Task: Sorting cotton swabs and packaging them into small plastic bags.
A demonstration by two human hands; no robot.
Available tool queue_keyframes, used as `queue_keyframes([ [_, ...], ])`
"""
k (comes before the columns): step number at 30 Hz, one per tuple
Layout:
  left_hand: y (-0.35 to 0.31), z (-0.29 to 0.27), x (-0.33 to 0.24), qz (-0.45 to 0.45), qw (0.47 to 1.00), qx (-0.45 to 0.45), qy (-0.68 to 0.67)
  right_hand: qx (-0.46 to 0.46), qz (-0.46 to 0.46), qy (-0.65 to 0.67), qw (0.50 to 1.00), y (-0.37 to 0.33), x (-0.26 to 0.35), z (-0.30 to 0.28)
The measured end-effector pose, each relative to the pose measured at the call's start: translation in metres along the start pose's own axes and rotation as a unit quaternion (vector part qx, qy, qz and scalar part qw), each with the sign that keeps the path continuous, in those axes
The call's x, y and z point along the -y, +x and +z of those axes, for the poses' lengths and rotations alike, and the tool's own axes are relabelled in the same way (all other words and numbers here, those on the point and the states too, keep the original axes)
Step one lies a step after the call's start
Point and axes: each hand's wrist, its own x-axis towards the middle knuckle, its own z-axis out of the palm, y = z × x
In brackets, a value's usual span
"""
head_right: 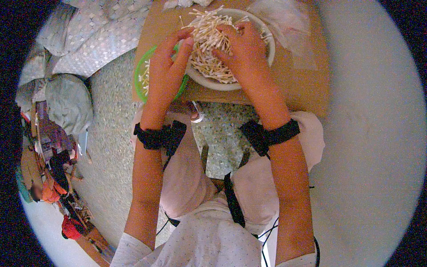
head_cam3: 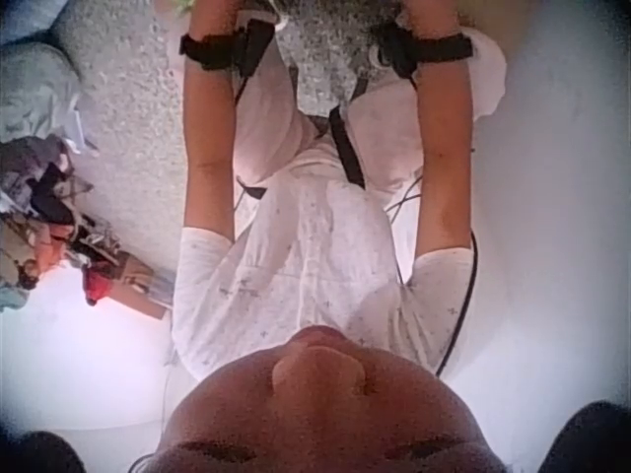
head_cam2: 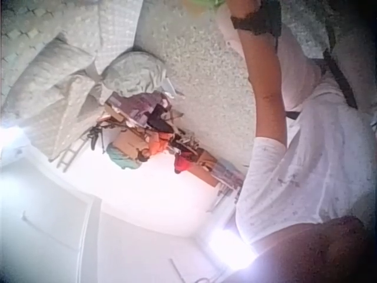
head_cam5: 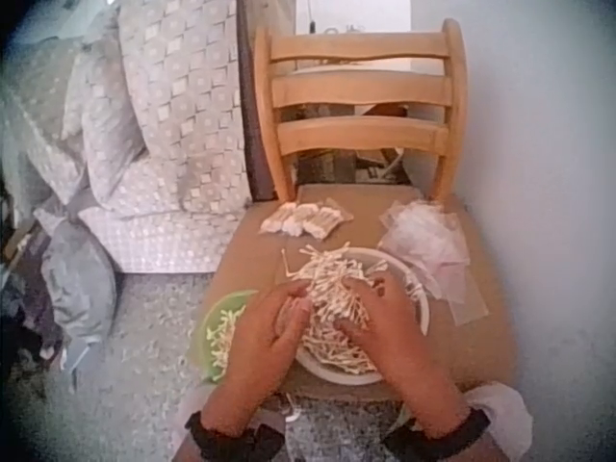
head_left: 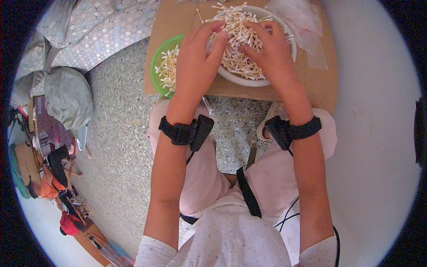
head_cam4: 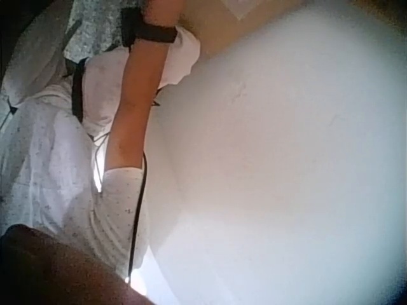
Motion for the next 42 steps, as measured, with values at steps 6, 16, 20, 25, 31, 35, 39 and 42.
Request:
queue_keyframes([
  [6, 0.001, -0.001, 0.002, -0.010, 1.000, 0.011, 0.025, -0.002, 0.006, 0.023, 1.000, -0.001, 0.005, -0.007],
  [16, 0.000, 0.002, 0.002, 0.022, 1.000, -0.002, 0.013, -0.031, 0.024, 0.062, 0.997, -0.001, 0.011, -0.012],
  [20, 0.000, 0.001, 0.002, 0.015, 1.000, 0.002, 0.009, -0.059, 0.017, 0.060, 0.996, 0.001, 0.013, -0.014],
  [25, -0.001, 0.000, -0.003, 0.002, 0.999, 0.015, 0.031, -0.088, 0.036, 0.070, 0.993, 0.002, 0.009, -0.017],
  [31, -0.001, 0.000, -0.001, -0.002, 0.999, 0.015, 0.038, -0.106, 0.038, 0.082, 0.990, 0.000, 0.014, -0.023],
  [35, -0.001, -0.001, -0.004, 0.000, 0.999, 0.015, 0.037, -0.116, 0.039, 0.090, 0.988, 0.003, 0.009, -0.026],
  [39, 0.000, 0.000, -0.008, -0.042, 0.999, 0.031, 0.013, -0.127, 0.062, 0.142, 0.980, 0.004, 0.007, -0.030],
  [42, -0.002, -0.001, -0.007, -0.052, 0.998, 0.037, 0.020, -0.132, 0.061, 0.162, 0.976, 0.005, 0.004, -0.029],
])
